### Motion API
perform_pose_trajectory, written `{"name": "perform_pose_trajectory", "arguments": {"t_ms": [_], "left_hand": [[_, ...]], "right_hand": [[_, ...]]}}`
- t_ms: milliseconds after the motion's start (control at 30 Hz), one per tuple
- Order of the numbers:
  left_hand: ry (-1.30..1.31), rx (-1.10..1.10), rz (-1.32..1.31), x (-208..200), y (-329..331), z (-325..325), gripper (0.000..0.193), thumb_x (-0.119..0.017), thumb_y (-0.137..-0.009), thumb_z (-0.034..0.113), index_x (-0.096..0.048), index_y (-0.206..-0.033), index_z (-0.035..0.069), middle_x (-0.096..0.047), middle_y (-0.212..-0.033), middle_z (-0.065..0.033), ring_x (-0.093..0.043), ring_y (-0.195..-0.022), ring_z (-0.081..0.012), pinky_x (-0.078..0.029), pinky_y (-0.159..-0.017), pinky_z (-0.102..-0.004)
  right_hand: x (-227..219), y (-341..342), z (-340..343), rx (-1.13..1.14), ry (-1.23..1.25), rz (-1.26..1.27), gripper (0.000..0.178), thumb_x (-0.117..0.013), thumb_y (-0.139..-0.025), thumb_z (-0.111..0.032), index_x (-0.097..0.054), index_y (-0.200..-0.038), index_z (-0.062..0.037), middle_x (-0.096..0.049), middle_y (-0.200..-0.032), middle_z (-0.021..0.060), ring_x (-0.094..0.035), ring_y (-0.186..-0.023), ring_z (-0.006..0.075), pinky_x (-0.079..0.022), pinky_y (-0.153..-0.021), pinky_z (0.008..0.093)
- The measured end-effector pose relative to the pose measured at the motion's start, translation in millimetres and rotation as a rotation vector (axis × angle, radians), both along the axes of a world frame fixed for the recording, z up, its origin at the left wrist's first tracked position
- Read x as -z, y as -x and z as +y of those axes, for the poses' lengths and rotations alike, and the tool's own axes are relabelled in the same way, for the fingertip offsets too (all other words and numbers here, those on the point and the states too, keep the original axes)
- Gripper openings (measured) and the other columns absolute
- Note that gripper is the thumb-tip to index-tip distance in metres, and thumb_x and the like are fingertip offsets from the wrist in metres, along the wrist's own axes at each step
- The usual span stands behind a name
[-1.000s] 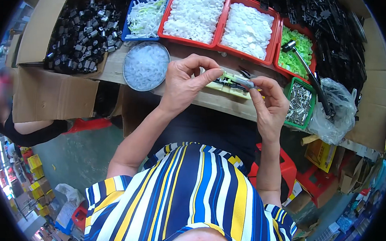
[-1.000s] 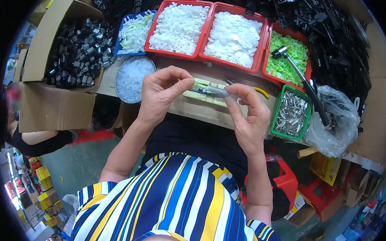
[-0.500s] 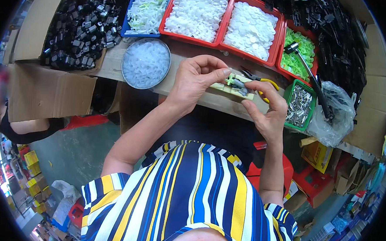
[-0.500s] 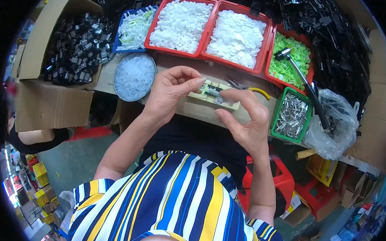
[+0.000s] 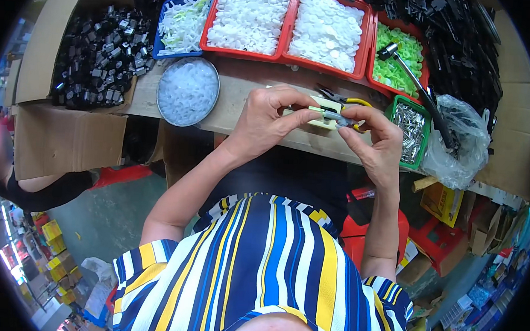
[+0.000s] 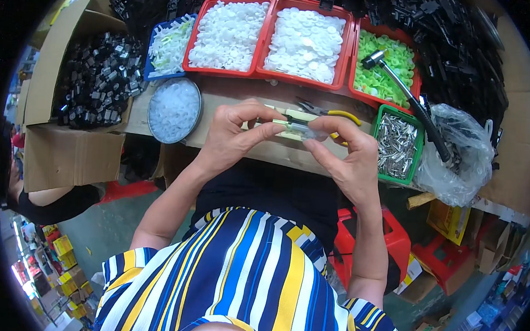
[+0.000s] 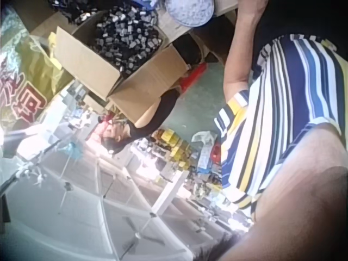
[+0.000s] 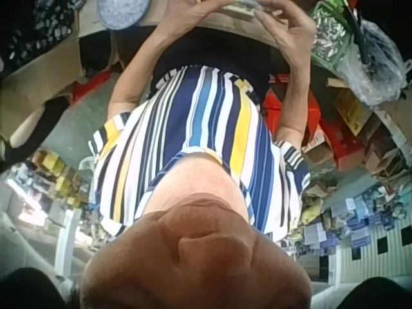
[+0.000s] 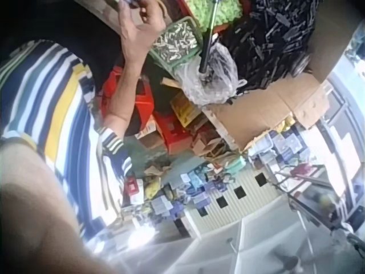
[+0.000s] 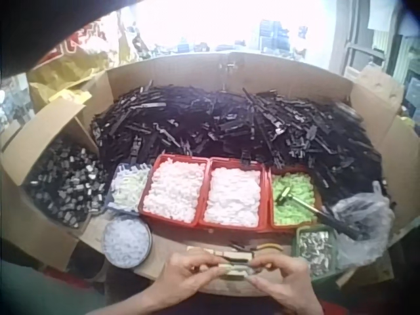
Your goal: Assembling small plastic toy components using a jig and pliers in a factory workshop.
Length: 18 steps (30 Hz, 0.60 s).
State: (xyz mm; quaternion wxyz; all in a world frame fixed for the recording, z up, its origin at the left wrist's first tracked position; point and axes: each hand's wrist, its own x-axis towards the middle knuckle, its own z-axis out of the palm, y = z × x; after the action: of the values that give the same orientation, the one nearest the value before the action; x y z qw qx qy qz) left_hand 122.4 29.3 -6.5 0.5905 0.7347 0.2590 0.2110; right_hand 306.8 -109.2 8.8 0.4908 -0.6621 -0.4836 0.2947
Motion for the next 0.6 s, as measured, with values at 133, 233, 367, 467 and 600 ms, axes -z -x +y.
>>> {"name": "perform_pose_trajectory", "arguments": {"t_ms": [133, 233, 367, 467, 600], "left_hand": [[-0.440, -0.035, -0.005, 7, -3, 8, 0.024, -0.078, -0.078, 0.007, -0.073, -0.101, 0.001, -0.068, -0.097, -0.0105, -0.062, -0.091, -0.0214, -0.050, -0.076, -0.0330], [-0.598, -0.070, 0.011, 24, -3, 12, 0.024, -0.079, -0.075, 0.006, -0.072, -0.098, 0.000, -0.067, -0.095, -0.0119, -0.060, -0.092, -0.0265, -0.050, -0.076, -0.0360], [-0.643, -0.060, 0.031, 32, -1, 11, 0.023, -0.078, -0.074, 0.004, -0.071, -0.095, -0.001, -0.065, -0.095, -0.0120, -0.059, -0.092, -0.0278, -0.050, -0.076, -0.0373], [-0.648, -0.059, 0.025, 33, 0, 11, 0.023, -0.078, -0.073, 0.003, -0.071, -0.095, -0.001, -0.064, -0.095, -0.0122, -0.059, -0.093, -0.0274, -0.050, -0.077, -0.0371], [-0.642, -0.054, 0.028, 32, -1, 11, 0.023, -0.078, -0.073, 0.003, -0.071, -0.095, -0.001, -0.064, -0.094, -0.0120, -0.059, -0.092, -0.0279, -0.050, -0.077, -0.0371]], "right_hand": [[3, -4, 6, 0.020, 0.096, -0.114, 0.025, -0.076, -0.080, -0.012, -0.070, -0.101, 0.0009, -0.070, -0.091, 0.0090, -0.066, -0.083, 0.0162, -0.049, -0.074, 0.0297], [14, -5, 10, 0.030, 0.115, -0.219, 0.024, -0.075, -0.080, -0.011, -0.070, -0.100, 0.0023, -0.071, -0.092, 0.0119, -0.068, -0.083, 0.0195, -0.051, -0.075, 0.0324], [23, -3, 13, 0.015, 0.122, -0.263, 0.025, -0.076, -0.081, -0.009, -0.069, -0.103, 0.0008, -0.071, -0.095, 0.0070, -0.065, -0.083, 0.0131, -0.049, -0.073, 0.0275], [24, 0, 17, -0.002, 0.122, -0.251, 0.024, -0.076, -0.080, -0.008, -0.069, -0.102, 0.0017, -0.071, -0.093, 0.0074, -0.066, -0.082, 0.0146, -0.051, -0.075, 0.0278], [25, 4, 20, -0.036, 0.096, -0.286, 0.024, -0.076, -0.079, -0.008, -0.068, -0.099, 0.0022, -0.069, -0.091, 0.0116, -0.066, -0.082, 0.0214, -0.050, -0.076, 0.0326]]}}
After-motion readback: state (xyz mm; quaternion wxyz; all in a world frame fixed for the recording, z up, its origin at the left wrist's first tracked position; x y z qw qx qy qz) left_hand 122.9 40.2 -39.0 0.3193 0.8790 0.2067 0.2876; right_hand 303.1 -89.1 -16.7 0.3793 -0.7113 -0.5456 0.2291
